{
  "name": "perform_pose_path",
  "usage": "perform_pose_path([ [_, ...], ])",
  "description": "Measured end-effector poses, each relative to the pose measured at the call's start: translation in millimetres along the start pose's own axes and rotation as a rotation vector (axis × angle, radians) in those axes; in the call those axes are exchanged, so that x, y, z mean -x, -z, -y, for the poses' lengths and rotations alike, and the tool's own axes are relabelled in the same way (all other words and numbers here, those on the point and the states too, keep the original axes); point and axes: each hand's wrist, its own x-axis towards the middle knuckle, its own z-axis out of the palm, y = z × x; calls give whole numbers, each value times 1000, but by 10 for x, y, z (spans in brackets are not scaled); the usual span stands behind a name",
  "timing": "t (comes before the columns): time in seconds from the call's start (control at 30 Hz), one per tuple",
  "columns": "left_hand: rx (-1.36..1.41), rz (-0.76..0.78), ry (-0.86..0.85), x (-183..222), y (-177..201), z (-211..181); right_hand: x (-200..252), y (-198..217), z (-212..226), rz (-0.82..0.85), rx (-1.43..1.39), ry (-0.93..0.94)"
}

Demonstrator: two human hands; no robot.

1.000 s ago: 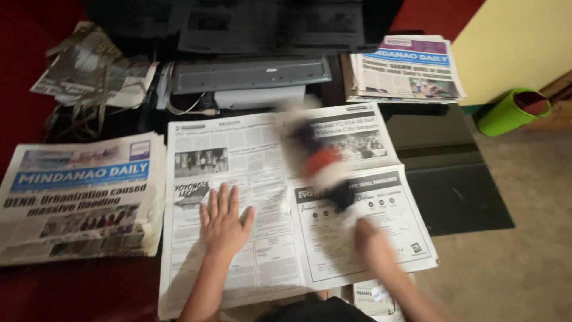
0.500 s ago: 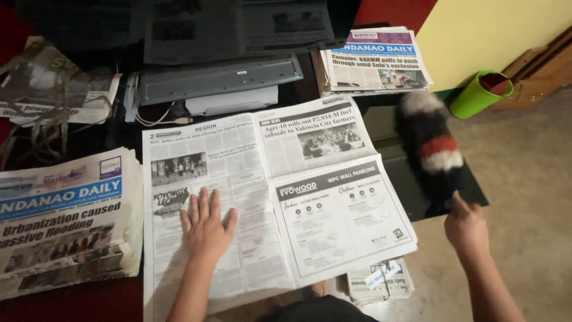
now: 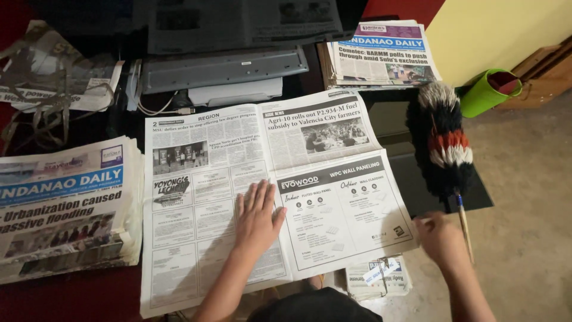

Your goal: Dusting and organizing stacks of newspapers on a table.

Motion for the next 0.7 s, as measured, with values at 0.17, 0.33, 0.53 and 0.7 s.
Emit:
perform_pose_path([
  [0.17, -7, 56, 27, 20, -28, 41, 103, -79, -11, 453, -358, -263],
  [0.33, -25, 97, 33, 26, -11, 53, 133, 116, 62, 512, -271, -335],
  [0.53, -42, 142, 23, 42, 34, 28, 220, 278, 85, 514, -245, -363],
  [0.7, -37, 162, 11, -27, 59, -80, 230, 293, 15, 541, -236, -427],
])
